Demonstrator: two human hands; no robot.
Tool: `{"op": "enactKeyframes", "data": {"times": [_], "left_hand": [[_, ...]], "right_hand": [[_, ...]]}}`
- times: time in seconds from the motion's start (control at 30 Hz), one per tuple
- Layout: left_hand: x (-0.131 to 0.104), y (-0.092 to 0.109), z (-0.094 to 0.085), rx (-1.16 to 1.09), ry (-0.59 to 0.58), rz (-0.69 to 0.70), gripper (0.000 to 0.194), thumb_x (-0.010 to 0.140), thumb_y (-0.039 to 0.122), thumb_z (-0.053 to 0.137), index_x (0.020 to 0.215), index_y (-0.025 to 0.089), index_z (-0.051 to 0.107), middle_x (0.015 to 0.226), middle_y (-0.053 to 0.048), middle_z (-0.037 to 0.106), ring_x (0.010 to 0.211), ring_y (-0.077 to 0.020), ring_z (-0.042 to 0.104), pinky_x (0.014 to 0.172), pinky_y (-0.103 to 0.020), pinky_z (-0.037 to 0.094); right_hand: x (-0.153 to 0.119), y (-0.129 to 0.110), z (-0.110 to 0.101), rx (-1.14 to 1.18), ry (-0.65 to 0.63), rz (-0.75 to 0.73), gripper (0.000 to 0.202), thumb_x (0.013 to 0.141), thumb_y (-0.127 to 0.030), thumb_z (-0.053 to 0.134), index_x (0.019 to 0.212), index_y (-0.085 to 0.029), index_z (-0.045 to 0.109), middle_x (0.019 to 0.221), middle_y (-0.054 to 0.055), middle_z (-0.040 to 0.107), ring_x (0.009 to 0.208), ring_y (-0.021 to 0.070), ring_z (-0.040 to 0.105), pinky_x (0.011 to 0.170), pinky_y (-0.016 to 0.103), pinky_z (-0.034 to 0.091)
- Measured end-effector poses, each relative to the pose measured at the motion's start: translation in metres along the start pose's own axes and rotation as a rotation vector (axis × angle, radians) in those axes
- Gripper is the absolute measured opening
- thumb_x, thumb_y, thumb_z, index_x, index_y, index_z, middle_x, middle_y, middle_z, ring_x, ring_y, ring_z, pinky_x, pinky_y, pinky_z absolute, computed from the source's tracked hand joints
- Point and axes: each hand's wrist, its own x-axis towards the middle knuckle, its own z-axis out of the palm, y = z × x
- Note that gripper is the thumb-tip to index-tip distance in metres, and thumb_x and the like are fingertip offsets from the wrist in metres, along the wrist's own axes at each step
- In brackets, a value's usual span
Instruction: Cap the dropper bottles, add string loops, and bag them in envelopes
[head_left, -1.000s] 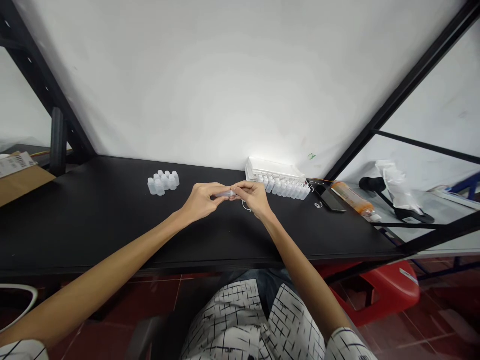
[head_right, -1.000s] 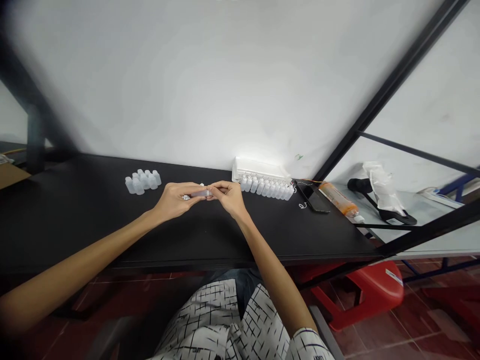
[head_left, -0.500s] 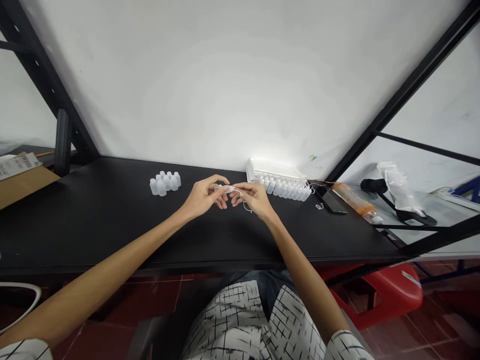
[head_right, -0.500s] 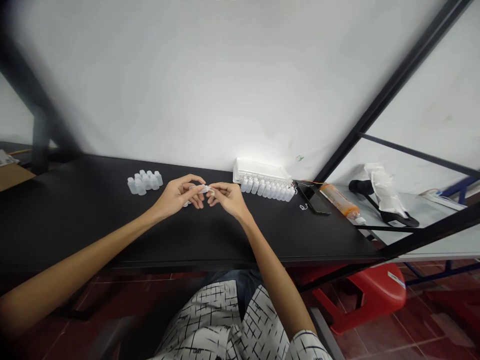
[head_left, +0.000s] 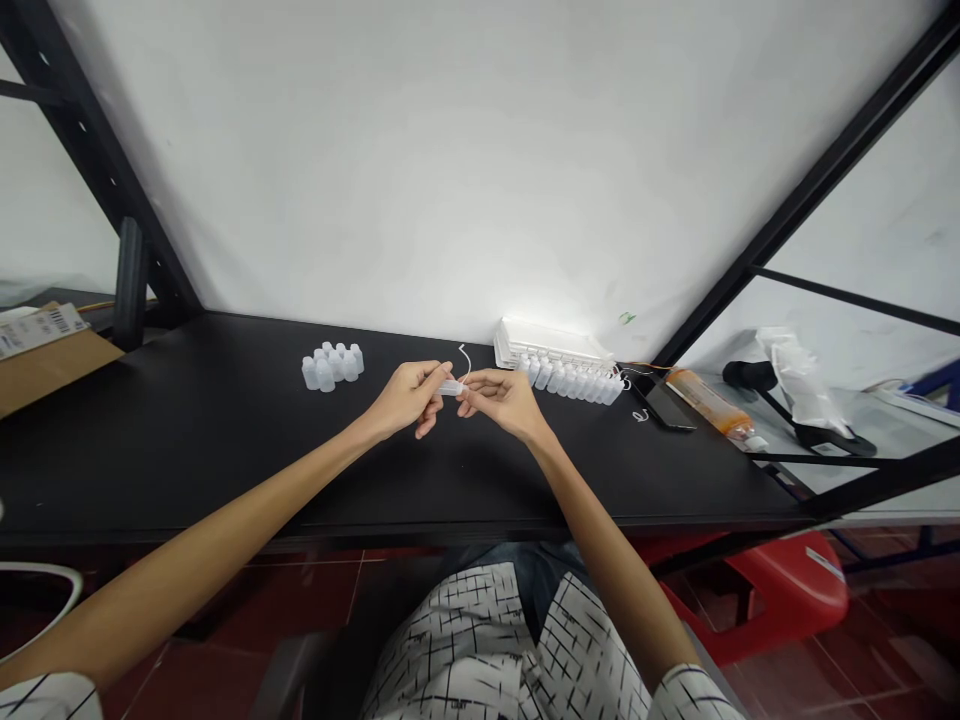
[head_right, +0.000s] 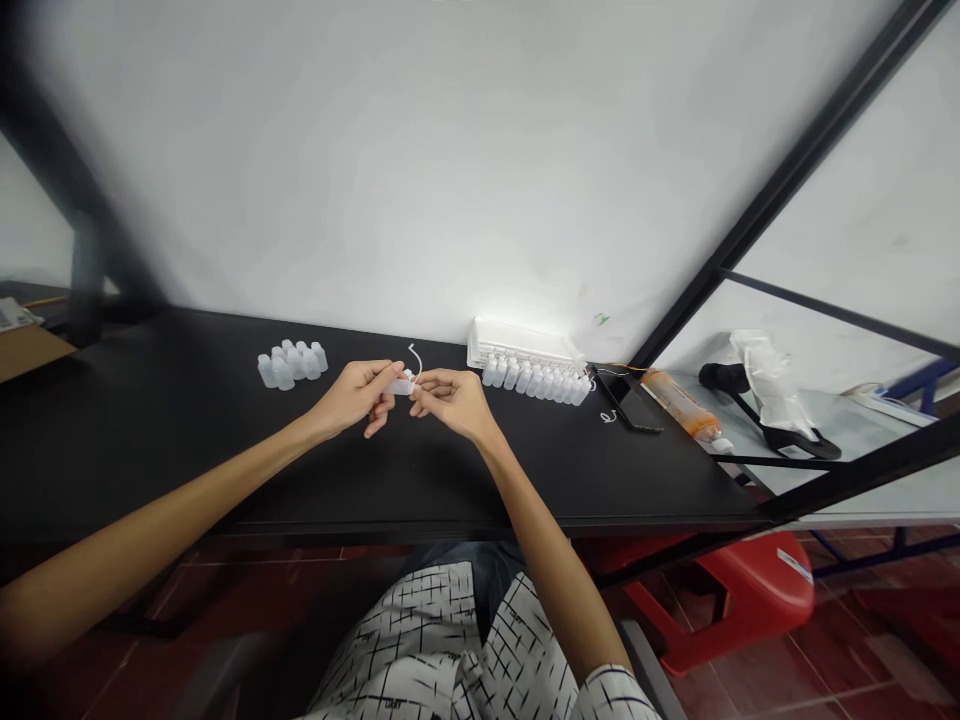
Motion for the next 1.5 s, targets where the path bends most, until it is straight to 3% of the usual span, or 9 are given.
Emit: {"op": "enactKeyframes", "data": {"times": [0.4,0.63,0.97,1.17,1.27,1.4,1.5], "left_hand": [[0.001,-0.004,0.0,-0.068,-0.041,0.087,0.03,0.09,0.045,0.062,0.082,0.018,0.051,0.053,0.008,0.038,0.038,-0.0045,0.036,0.034,-0.018,0.038],[0.001,-0.007,-0.004,0.035,-0.045,0.167,0.026,0.092,0.042,0.059,0.086,0.017,0.054,0.053,0.008,0.038,0.039,-0.0054,0.038,0.036,-0.019,0.035],[0.001,-0.011,-0.007,0.206,-0.046,0.212,0.026,0.092,0.042,0.057,0.093,0.016,0.059,0.057,0.006,0.047,0.041,-0.0055,0.04,0.04,-0.018,0.033],[-0.001,-0.01,-0.003,0.222,-0.079,0.222,0.024,0.091,0.04,0.059,0.091,0.016,0.06,0.056,0.007,0.046,0.044,-0.0051,0.039,0.043,-0.018,0.033],[-0.001,-0.009,-0.002,0.21,-0.078,0.212,0.025,0.091,0.04,0.059,0.098,0.016,0.061,0.057,0.005,0.051,0.043,-0.0065,0.043,0.042,-0.019,0.036],[0.003,-0.006,-0.006,0.155,-0.071,0.212,0.039,0.092,0.042,0.057,0.121,0.016,0.06,0.061,0.001,0.059,0.049,-0.0105,0.055,0.045,-0.021,0.046],[0.006,-0.001,-0.014,0.044,0.034,0.217,0.042,0.089,0.046,0.061,0.112,0.011,0.066,0.068,-0.003,0.062,0.055,-0.0127,0.061,0.047,-0.023,0.051]], "right_hand": [[0.0,0.003,0.0,0.063,0.032,-0.04,0.032,0.072,-0.042,0.08,0.079,-0.016,0.063,0.07,0.001,0.066,0.061,0.0151,0.067,0.067,0.036,0.061],[0.0,0.003,0.004,0.127,0.072,-0.012,0.03,0.068,-0.04,0.083,0.08,-0.017,0.067,0.067,-0.002,0.06,0.066,0.0131,0.061,0.073,0.039,0.063],[0.001,0.004,0.002,0.177,0.057,0.071,0.034,0.064,-0.04,0.085,0.078,-0.015,0.066,0.077,0.002,0.069,0.072,0.016,0.068,0.078,0.04,0.062],[0.002,0.004,-0.002,0.149,0.056,0.081,0.035,0.066,-0.043,0.084,0.073,-0.015,0.064,0.071,0.0,0.064,0.068,0.0143,0.065,0.073,0.038,0.062],[0.003,0.001,-0.003,0.132,0.062,0.056,0.034,0.067,-0.044,0.083,0.074,-0.017,0.064,0.071,0.0,0.064,0.065,0.0131,0.064,0.071,0.035,0.061],[0.007,-0.003,-0.004,0.11,0.086,0.022,0.035,0.074,-0.05,0.075,0.085,-0.019,0.066,0.075,0.0,0.063,0.063,0.0124,0.064,0.065,0.031,0.06],[0.013,0.002,-0.007,0.065,0.167,0.002,0.038,0.078,-0.054,0.068,0.095,-0.02,0.065,0.083,0.002,0.064,0.063,0.0122,0.062,0.057,0.027,0.057]]}}
